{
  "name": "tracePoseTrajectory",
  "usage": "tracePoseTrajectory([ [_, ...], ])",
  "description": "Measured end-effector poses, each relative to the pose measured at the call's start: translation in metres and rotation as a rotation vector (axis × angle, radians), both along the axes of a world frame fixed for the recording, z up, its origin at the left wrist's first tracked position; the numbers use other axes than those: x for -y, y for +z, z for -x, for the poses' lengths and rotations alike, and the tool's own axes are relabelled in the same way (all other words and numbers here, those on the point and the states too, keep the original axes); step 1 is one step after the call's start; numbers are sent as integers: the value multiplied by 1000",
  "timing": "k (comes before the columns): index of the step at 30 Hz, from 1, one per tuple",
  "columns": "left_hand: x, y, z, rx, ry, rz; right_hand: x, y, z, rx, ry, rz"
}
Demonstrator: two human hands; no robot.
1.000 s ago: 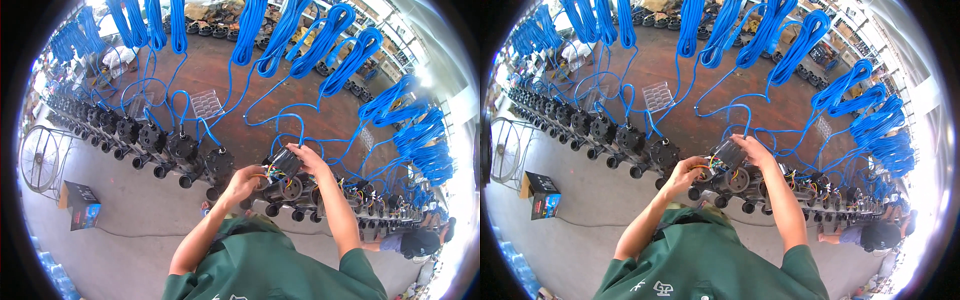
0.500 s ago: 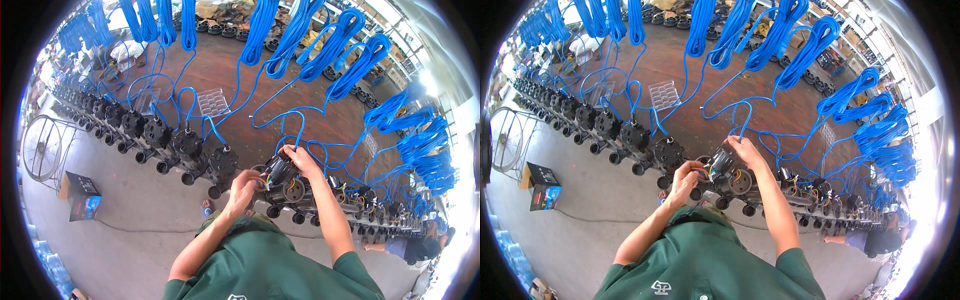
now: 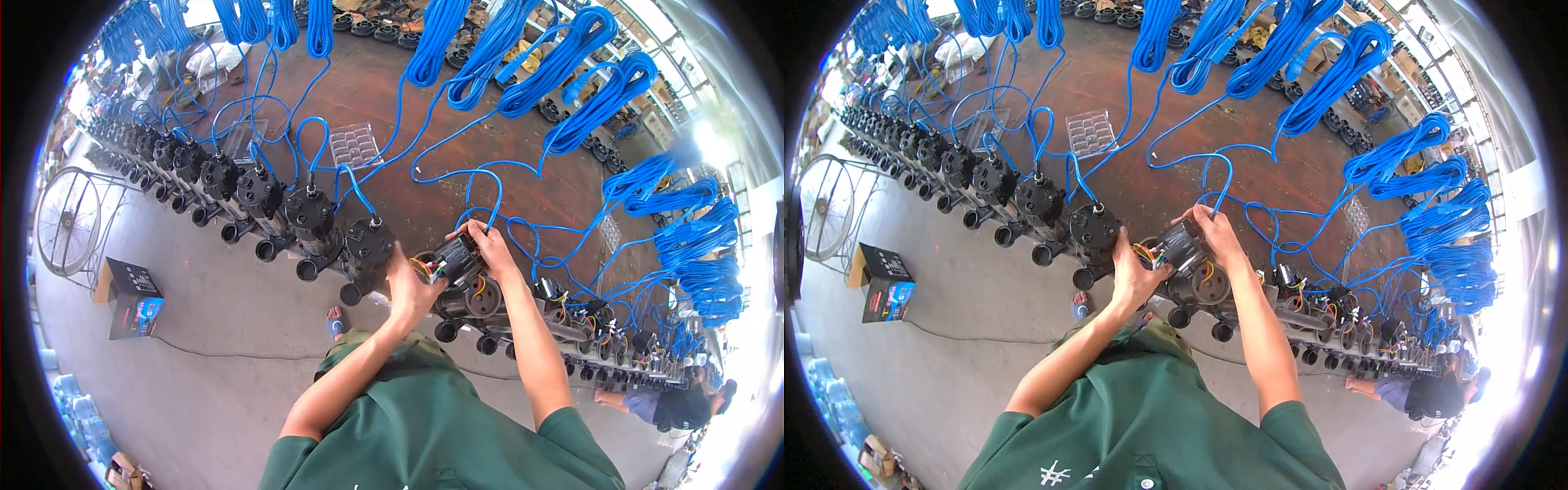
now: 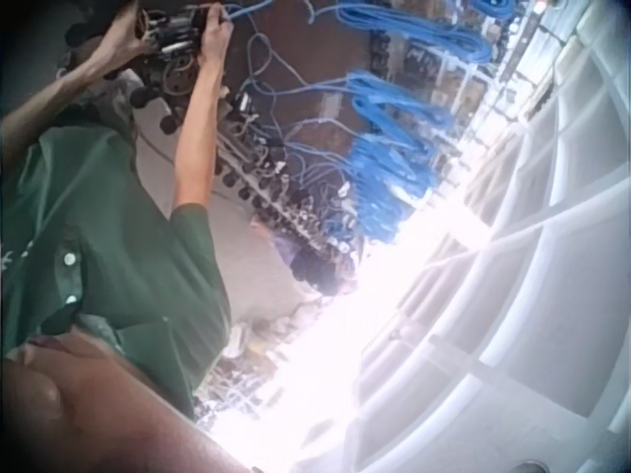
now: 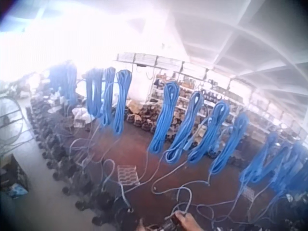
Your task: The person assembles a series of water pumps on a long workbench, connecting wires, hammering components into place, and using a specialized tool to secure parts.
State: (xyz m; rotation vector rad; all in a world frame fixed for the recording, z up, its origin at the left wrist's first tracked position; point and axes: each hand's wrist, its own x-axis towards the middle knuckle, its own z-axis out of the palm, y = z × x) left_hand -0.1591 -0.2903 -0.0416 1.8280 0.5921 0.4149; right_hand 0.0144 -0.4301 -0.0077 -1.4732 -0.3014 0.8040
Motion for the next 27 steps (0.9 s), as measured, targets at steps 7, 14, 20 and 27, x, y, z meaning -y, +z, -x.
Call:
tracePoseTrajectory([
  [7, 6, -23, 8, -60, -9, 261, -7, 7, 1, 105, 29, 56],
  [14, -14, -13, -8, -139, -278, -186, -11, 4, -6, 93, 64, 66],
  [20, -13, -16, -3, -102, -246, -397, -15, -11, 12, -103, -169, -55],
  [27, -17, -2, -15, -115, -230, -730, -28, 5, 10, 257, -65, 84],
])
